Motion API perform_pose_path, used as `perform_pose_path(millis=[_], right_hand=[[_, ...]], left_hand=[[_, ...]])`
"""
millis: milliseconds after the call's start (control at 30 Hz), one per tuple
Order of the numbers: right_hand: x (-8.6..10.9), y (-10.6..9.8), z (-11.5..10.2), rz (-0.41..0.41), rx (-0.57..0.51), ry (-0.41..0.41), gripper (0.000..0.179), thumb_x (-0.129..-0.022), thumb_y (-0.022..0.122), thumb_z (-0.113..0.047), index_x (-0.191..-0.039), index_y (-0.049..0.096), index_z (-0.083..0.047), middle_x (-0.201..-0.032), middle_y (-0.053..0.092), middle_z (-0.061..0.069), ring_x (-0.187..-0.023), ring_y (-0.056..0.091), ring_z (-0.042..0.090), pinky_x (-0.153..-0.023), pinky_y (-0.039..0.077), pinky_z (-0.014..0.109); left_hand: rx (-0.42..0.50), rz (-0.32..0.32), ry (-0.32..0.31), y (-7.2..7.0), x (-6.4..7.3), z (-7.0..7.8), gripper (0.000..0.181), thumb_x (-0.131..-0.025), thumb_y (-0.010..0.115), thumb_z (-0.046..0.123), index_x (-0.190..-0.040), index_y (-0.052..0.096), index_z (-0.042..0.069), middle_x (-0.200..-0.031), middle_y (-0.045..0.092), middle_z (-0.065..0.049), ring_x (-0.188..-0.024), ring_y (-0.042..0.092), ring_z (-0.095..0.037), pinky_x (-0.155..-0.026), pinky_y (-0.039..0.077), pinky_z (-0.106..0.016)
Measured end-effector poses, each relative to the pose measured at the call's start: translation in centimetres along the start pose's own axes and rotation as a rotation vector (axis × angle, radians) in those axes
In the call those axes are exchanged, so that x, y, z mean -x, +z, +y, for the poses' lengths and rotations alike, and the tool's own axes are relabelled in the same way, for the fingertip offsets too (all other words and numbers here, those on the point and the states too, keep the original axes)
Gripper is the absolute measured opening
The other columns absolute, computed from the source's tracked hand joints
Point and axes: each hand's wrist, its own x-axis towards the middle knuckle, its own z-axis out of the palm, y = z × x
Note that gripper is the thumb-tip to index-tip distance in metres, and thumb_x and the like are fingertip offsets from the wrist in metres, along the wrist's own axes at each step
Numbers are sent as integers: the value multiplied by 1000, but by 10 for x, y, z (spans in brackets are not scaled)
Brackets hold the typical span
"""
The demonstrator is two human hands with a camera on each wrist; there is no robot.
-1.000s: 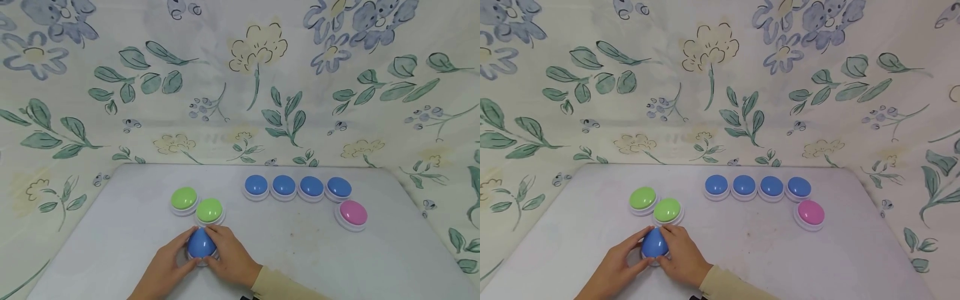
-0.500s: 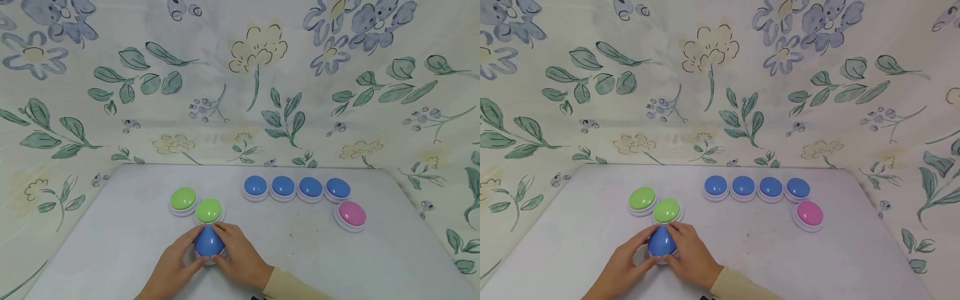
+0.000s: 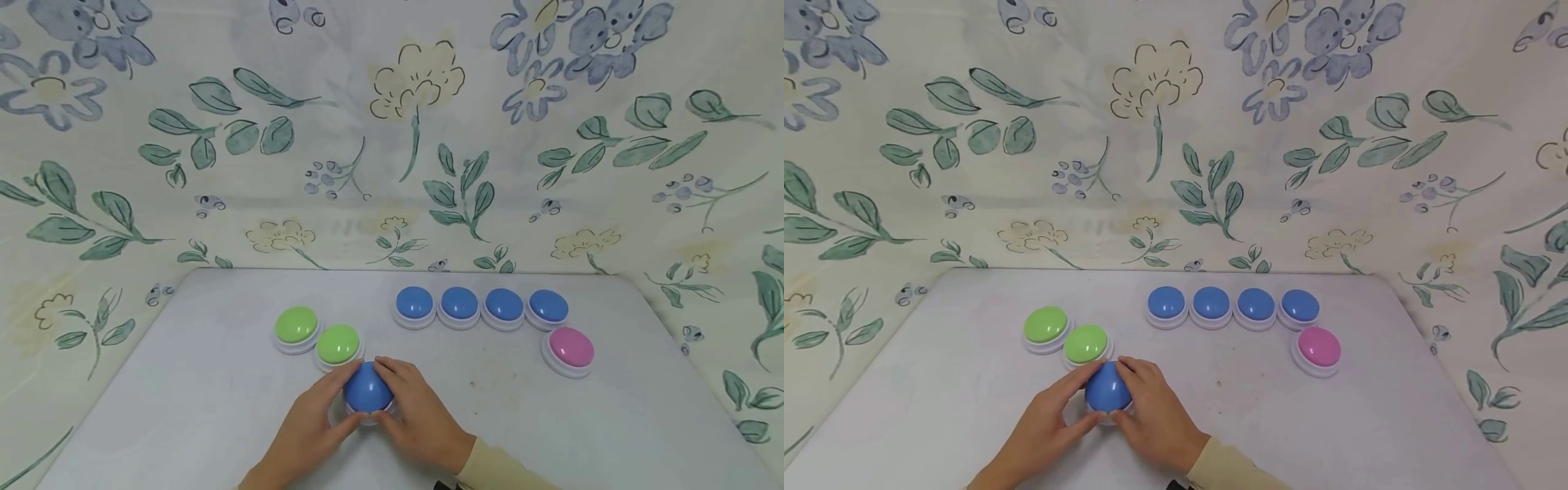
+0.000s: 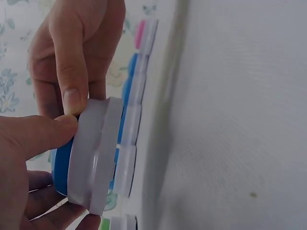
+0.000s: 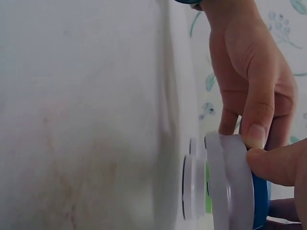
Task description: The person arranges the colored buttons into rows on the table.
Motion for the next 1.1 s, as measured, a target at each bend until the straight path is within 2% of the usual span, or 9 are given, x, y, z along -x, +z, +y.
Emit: perform_pose_path(millis=[300,500,733,933,1100], right_hand=[[9,-11,7,30,28,38,64,-89,63,-27,-142,34,-7,-146,32,4,-133,31,18,-103,38,33],[17,-19,15,89,20,17,64,-88,64,-27,-141,36,-5,-146,34,5,-133,30,17,-103,38,33],[29,-27,29,116,-17,32,65,-87,65,-27,-142,36,-8,-146,33,2,-133,31,14,-102,38,34],[38,-32,41,193,-37,0,65,-86,66,-27,-141,38,-7,-144,37,2,-131,35,15,-101,40,37],[44,-37,49,221,-54,-12,64,-87,65,-29,-142,37,-12,-143,37,2,-129,39,17,-98,42,38]], left_hand=[[21,13,65,8,-15,9,73,-74,78,23,-137,43,8,-136,49,-1,-123,47,-17,-97,43,-36],[36,-15,67,16,-24,16,70,-78,75,28,-137,43,7,-135,50,-3,-122,48,-17,-97,44,-35],[40,-41,72,29,-34,25,71,-76,76,26,-136,44,5,-133,52,-6,-121,49,-17,-97,44,-31],[61,-39,92,39,-42,34,71,-76,77,25,-135,44,3,-132,51,-8,-121,49,-17,-97,44,-31],[81,-49,105,46,-47,39,70,-77,76,26,-135,44,2,-133,51,-8,-122,48,-17,-98,44,-31]])
